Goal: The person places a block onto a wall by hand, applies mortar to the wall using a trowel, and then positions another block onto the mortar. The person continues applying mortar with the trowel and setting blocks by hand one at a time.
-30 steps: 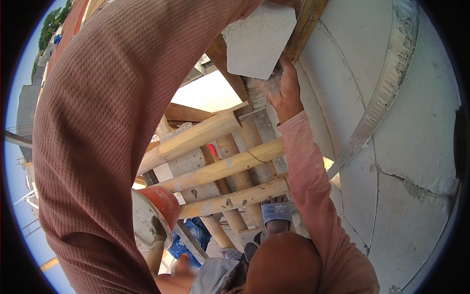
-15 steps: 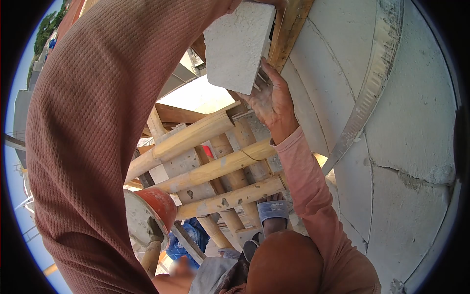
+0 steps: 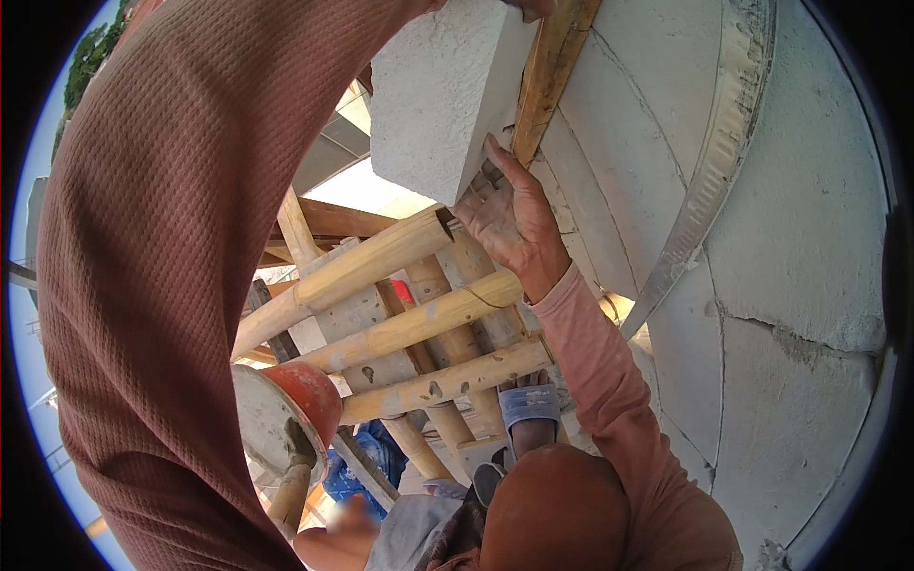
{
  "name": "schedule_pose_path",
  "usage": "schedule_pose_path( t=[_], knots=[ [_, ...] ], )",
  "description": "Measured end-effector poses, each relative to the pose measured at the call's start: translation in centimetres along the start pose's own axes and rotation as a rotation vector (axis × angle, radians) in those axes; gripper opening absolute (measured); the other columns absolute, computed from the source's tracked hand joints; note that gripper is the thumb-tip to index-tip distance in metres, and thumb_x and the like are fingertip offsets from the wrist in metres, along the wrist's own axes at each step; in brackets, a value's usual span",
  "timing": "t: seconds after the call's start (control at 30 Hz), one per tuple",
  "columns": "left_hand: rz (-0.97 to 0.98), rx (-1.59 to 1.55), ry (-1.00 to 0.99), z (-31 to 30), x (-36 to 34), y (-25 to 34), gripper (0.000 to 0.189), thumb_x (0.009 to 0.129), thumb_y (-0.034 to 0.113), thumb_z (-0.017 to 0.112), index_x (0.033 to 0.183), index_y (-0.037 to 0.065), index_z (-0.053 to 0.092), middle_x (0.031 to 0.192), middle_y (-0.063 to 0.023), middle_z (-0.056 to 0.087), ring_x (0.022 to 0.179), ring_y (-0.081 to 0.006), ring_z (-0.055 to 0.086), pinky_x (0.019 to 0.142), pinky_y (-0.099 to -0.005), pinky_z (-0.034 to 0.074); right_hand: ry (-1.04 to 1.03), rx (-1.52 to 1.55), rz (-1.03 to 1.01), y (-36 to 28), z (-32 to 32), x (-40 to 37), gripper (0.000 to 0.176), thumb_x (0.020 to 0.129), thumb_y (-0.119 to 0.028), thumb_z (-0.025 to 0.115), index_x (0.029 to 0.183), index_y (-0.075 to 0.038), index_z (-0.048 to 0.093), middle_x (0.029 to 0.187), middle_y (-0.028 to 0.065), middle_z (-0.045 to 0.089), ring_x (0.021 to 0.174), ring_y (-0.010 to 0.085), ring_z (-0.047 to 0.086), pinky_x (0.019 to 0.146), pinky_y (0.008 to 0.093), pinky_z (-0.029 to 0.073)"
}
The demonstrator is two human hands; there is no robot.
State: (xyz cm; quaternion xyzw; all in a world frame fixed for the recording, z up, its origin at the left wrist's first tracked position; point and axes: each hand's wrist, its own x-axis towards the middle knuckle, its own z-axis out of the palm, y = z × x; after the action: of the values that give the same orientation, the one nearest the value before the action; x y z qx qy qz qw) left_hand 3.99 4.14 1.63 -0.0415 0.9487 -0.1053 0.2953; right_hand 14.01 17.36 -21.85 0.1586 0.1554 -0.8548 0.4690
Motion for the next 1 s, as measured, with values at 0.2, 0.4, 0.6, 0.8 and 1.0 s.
schedule_pose_path(
  t=[0.2,0.4,0.6,0.8,1.0],
  knots=[
    [0.016,-0.017,0.004,0.7,-1.9,0.7,0.093,0.088,0.072,0.052,0.154,0.008,0.040,0.159,-0.0155,0.040,0.148,-0.0308,0.036,0.122,-0.0422,0.027,-0.137,0.026,0.046,1.1,-1.5,0.5,0.059,0.091,-0.014,0.076,0.139,-0.010,0.042,0.139,0.0141,0.044,0.136,0.0293,0.046,0.117,0.0502,0.044],
    [-0.008,-0.165,-0.183,-1.6,-5.6,3.1,0.096,0.085,0.068,0.061,0.154,0.006,0.038,0.157,-0.0152,0.043,0.147,-0.0305,0.038,0.121,-0.0413,0.030,-0.193,0.041,-0.126,1.7,-3.6,2.7,0.061,0.091,-0.005,0.074,0.142,-0.008,0.040,0.144,0.0131,0.043,0.140,0.0307,0.043,0.118,0.0575,0.041],
    [0.115,-0.057,-0.067,0.5,-3.5,0.9,0.097,0.082,0.056,0.068,0.156,0.006,0.032,0.159,-0.0138,0.039,0.148,-0.0294,0.035,0.122,-0.0438,0.027,-0.125,-0.117,-0.305,1.5,-4.9,2.9,0.064,0.093,-0.016,0.073,0.145,-0.005,0.037,0.146,0.0111,0.045,0.142,0.0293,0.042,0.122,0.0510,0.037],
    [0.197,0.022,0.031,1.8,-2.2,-0.1,0.099,0.079,0.045,0.072,0.157,0.007,0.026,0.161,-0.0126,0.034,0.150,-0.0284,0.031,0.123,-0.0470,0.023,-0.173,0.039,-0.357,2.1,-5.5,2.9,0.070,0.092,-0.015,0.075,0.149,-0.007,0.034,0.153,0.0120,0.039,0.146,0.0297,0.036,0.124,0.0504,0.032],
    [0.271,0.074,0.109,2.5,-1.7,-0.8,0.103,0.076,0.035,0.076,0.159,0.007,0.021,0.163,-0.0113,0.030,0.151,-0.0273,0.027,0.125,-0.0502,0.020,-0.169,-0.033,-0.493,1.2,-6.5,4.1,0.071,0.093,-0.014,0.073,0.150,-0.004,0.031,0.156,0.0124,0.034,0.150,0.0286,0.029,0.127,0.0473,0.025]
  ],
)
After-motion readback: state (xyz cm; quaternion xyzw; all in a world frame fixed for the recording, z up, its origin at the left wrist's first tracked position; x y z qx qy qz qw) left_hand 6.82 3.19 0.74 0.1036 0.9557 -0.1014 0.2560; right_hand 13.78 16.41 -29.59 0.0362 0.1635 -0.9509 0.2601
